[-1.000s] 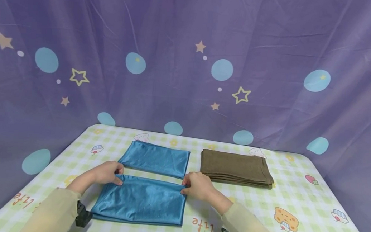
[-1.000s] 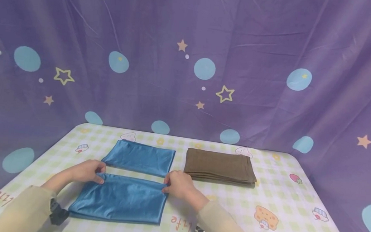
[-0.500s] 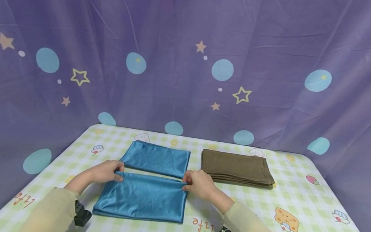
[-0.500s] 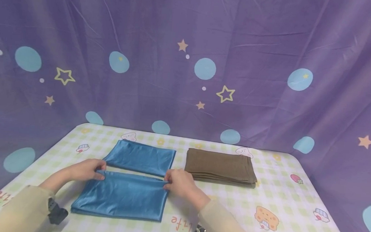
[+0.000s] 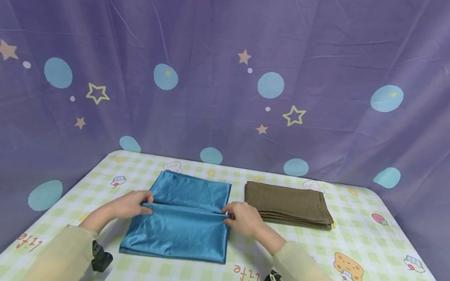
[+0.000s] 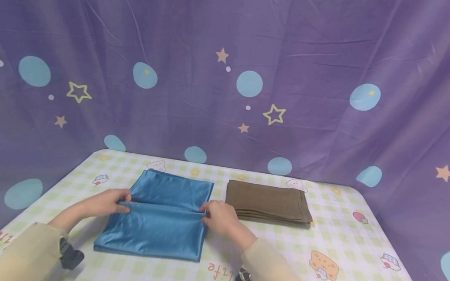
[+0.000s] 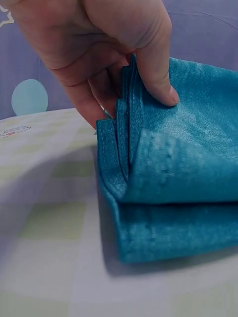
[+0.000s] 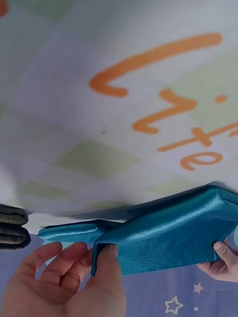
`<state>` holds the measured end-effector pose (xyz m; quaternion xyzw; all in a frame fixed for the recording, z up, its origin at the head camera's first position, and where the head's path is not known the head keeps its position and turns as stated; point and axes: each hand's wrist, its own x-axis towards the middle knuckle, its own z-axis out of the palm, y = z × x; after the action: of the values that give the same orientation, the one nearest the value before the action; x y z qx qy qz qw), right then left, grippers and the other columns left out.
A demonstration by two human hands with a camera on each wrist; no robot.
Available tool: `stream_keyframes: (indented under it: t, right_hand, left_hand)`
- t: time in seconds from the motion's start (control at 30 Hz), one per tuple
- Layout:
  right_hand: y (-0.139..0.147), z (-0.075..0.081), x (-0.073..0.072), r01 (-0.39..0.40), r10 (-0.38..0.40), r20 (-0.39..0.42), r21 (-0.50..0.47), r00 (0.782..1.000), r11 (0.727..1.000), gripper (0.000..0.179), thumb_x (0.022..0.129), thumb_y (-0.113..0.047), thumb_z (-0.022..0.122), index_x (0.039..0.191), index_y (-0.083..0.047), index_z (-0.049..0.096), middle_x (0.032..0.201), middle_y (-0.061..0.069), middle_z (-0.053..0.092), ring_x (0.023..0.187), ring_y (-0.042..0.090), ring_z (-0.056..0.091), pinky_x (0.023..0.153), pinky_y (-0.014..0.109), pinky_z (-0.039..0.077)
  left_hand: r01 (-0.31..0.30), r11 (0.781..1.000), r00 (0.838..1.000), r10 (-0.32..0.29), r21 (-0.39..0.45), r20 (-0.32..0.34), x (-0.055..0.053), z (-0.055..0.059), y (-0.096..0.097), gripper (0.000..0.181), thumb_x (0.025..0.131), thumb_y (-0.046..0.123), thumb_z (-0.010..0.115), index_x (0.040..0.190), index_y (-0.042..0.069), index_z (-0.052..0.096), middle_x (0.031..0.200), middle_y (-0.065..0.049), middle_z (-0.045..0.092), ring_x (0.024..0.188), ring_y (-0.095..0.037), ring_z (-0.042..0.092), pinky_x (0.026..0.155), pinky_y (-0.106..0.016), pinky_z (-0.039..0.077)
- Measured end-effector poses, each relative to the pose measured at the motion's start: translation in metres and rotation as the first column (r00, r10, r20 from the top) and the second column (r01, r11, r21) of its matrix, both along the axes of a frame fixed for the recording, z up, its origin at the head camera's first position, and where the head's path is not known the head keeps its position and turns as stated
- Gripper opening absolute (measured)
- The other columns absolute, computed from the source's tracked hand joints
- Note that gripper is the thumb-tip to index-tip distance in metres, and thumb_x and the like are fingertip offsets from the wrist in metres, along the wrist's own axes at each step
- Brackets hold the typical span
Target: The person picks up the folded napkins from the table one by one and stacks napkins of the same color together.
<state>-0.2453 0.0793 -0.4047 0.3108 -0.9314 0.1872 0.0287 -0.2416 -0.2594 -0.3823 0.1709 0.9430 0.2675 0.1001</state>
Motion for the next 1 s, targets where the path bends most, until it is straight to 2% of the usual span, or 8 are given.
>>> stream_keyframes:
  t: [0.27, 0.4, 0.57, 0.8, 1.0]
  right_hand:
    - [0.001, 0.004, -0.003, 0.016, -0.016, -0.008, -0.051, 1.0, 0.999, 0.016, 0.08, -0.019, 0.068, 0.095, -0.018, 0.068, 0.083, -0.004, 0.061, 0.073, 0.008, 0.055, 0.06, 0.025, 0.044]
    - [0.002, 0.004, -0.004, 0.008, -0.009, -0.013, -0.091, 1.0, 0.996, 0.015, 0.08, -0.016, 0.067, 0.095, -0.015, 0.068, 0.088, -0.002, 0.064, 0.075, 0.009, 0.058, 0.064, 0.024, 0.046]
    - [0.002, 0.006, -0.007, 0.011, -0.008, 0.02, -0.138, 1.0, 0.99, 0.015, 0.082, -0.012, 0.065, 0.096, -0.012, 0.067, 0.094, 0.002, 0.067, 0.08, 0.013, 0.062, 0.068, 0.026, 0.048]
    - [0.003, 0.012, -0.01, 0.021, -0.014, 0.045, -0.172, 0.999, 0.985, 0.014, 0.083, -0.009, 0.064, 0.097, -0.01, 0.066, 0.095, 0.005, 0.068, 0.083, 0.017, 0.065, 0.067, 0.028, 0.05]
    - [0.003, 0.018, -0.013, 0.023, -0.018, 0.029, -0.179, 0.999, 0.984, 0.015, 0.083, -0.01, 0.065, 0.097, -0.01, 0.066, 0.095, 0.005, 0.068, 0.084, 0.017, 0.064, 0.068, 0.029, 0.05]
  left_hand:
    - [0.008, 1.0, 0.999, -0.008, -0.003, -0.042, -0.004, 0.003, 0.001, 0.02, 0.08, 0.007, 0.066, 0.078, 0.008, 0.046, 0.069, 0.001, 0.041, 0.064, -0.014, 0.041, 0.06, -0.028, 0.033]
    - [0.016, 1.0, 0.997, -0.015, 0.007, -0.082, -0.005, 0.004, 0.001, 0.021, 0.08, 0.006, 0.065, 0.077, 0.008, 0.044, 0.07, 0.001, 0.041, 0.065, -0.014, 0.04, 0.06, -0.028, 0.033]
    - [0.022, 1.0, 0.992, -0.021, 0.009, -0.122, -0.006, 0.004, 0.003, 0.021, 0.08, 0.006, 0.064, 0.077, 0.009, 0.043, 0.069, 0.001, 0.041, 0.064, -0.013, 0.04, 0.06, -0.028, 0.033]
    - [0.0, 1.0, 0.989, 0.002, 0.017, -0.147, -0.009, 0.008, 0.006, 0.021, 0.083, 0.006, 0.062, 0.079, 0.009, 0.042, 0.071, 0.0, 0.041, 0.065, -0.014, 0.041, 0.061, -0.028, 0.034]
    - [0.02, 0.999, 0.98, -0.012, 0.035, -0.197, -0.01, 0.012, 0.006, 0.021, 0.083, 0.005, 0.062, 0.08, 0.008, 0.041, 0.071, 0.0, 0.041, 0.066, -0.014, 0.041, 0.061, -0.029, 0.033]
